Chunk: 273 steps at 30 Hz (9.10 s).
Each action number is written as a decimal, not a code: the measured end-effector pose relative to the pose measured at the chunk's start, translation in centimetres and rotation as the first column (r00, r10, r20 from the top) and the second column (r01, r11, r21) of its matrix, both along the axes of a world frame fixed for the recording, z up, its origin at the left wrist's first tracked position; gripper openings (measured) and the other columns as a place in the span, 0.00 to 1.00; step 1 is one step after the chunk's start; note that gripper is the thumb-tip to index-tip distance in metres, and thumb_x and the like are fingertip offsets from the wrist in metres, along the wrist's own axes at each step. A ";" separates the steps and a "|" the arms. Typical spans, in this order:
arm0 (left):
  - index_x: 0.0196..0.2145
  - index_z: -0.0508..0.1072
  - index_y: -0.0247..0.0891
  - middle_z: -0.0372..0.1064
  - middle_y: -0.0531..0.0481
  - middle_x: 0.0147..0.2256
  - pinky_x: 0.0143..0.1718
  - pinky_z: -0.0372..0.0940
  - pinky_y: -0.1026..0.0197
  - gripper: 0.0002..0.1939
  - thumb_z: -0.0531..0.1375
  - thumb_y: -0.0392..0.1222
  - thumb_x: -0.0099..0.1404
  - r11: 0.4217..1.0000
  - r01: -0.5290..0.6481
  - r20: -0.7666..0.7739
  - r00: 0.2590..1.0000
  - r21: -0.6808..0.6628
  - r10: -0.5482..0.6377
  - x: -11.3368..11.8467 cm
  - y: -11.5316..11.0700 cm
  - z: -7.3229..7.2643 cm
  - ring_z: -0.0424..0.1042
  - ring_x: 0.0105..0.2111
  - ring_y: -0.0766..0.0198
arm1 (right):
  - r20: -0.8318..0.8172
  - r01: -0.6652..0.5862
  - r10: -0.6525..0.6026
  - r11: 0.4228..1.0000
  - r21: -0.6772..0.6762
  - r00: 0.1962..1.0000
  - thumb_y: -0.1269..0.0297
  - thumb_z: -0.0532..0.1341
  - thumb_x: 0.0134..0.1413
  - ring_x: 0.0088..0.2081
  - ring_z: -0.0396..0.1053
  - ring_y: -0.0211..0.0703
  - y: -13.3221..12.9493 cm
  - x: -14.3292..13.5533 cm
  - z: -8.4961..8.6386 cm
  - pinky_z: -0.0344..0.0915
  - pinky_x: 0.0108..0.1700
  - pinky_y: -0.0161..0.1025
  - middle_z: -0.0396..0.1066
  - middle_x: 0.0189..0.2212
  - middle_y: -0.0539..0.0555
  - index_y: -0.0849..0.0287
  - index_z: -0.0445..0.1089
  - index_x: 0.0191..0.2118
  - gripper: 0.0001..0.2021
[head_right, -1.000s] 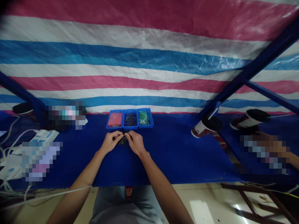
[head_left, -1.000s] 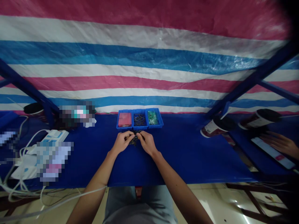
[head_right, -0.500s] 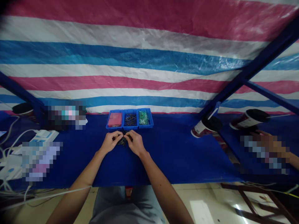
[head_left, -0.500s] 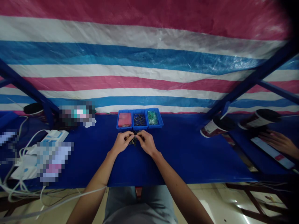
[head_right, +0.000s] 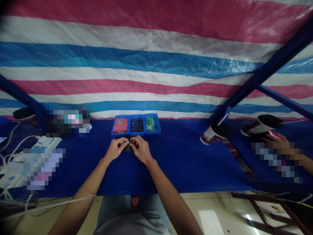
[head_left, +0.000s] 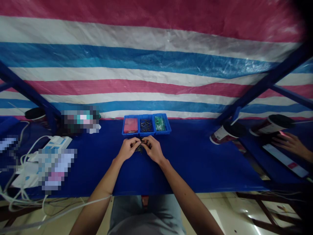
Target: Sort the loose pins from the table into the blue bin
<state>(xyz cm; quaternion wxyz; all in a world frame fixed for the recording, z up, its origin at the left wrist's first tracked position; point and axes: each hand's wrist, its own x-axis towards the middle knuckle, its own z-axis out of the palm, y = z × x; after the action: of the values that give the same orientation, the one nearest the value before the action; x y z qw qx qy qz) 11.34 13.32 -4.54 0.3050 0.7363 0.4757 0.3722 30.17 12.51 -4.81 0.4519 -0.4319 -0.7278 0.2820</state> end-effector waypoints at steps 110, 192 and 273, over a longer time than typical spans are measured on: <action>0.36 0.78 0.33 0.54 0.59 0.17 0.24 0.50 0.67 0.17 0.57 0.50 0.69 1.000 0.013 -0.034 0.999 0.001 -0.013 0.0 0.0 0.0 0.52 0.19 0.71 | -0.077 -0.039 0.041 0.999 0.026 0.996 0.66 0.60 0.64 0.40 0.73 0.41 0.1 -0.1 -0.6 0.68 0.41 0.36 0.74 0.39 0.54 0.55 0.76 0.40 0.07; 0.33 0.77 0.35 0.54 0.58 0.18 0.25 0.50 0.65 0.16 0.58 0.51 0.68 0.988 -0.157 0.137 0.979 0.012 0.154 -0.4 0.0 -0.1 0.52 0.19 0.70 | 0.404 0.020 -0.004 0.999 -0.033 0.915 0.73 0.64 0.53 0.26 0.64 0.35 -1.2 2.8 1.3 0.58 0.31 0.33 0.67 0.27 0.49 0.59 0.70 0.28 0.05; 0.35 0.75 0.34 0.54 0.59 0.18 0.25 0.50 0.67 0.15 0.58 0.49 0.69 0.999 -0.048 0.018 0.999 -0.019 0.048 0.1 0.1 0.0 0.53 0.20 0.71 | 0.146 0.024 -0.032 0.998 0.051 0.989 0.63 0.52 0.70 0.32 0.69 0.41 0.4 -0.5 0.0 0.61 0.36 0.35 0.70 0.30 0.52 0.56 0.70 0.35 0.12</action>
<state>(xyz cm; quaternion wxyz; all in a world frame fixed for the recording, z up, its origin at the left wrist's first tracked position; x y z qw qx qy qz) 11.40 13.40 -4.51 0.3073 0.7184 0.4939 0.3814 29.70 12.88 -4.85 0.4118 -0.4504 -0.7595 0.2252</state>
